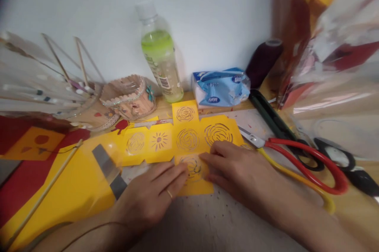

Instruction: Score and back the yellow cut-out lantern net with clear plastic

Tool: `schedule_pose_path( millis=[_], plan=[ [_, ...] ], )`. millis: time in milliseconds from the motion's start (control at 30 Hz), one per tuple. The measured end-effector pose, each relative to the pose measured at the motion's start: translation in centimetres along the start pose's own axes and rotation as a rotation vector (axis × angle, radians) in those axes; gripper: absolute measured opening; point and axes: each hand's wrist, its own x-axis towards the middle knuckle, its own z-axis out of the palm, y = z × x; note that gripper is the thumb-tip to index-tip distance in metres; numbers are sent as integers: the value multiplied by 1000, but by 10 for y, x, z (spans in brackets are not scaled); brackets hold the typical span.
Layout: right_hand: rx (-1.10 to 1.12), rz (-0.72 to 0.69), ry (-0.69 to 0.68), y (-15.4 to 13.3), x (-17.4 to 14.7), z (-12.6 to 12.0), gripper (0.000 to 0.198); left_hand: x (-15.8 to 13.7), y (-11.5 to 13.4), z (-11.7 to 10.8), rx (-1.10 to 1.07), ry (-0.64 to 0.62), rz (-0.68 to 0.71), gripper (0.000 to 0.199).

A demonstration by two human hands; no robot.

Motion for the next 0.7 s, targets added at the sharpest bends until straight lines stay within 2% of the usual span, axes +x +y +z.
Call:
schedule_pose_path(
  millis=[167, 367, 467, 567, 633, 700],
  plan=[
    [1, -46, -110, -2, 3, 1, 25, -5, -5, 9, 131, -62, 45, 29],
    [92, -102, -289, -1, -1, -14, 23, -13, -8, 8, 178, -174, 93, 25],
    [135, -111, -390, 3, -3, -25, 26, -14, -13, 6, 158, -295, 128, 31],
    [283, -123, -477, 5, -1, -32, 22, -14, -16, 1, 144, -450, 105, 38],
    [391, -67, -419, 2, 2, -30, 21, -12, -16, -4, 144, -496, 108, 36],
    [413, 25, -300, -2, 6, -23, 16, -11, -11, -10, 154, -509, 130, 33]
  ],
)
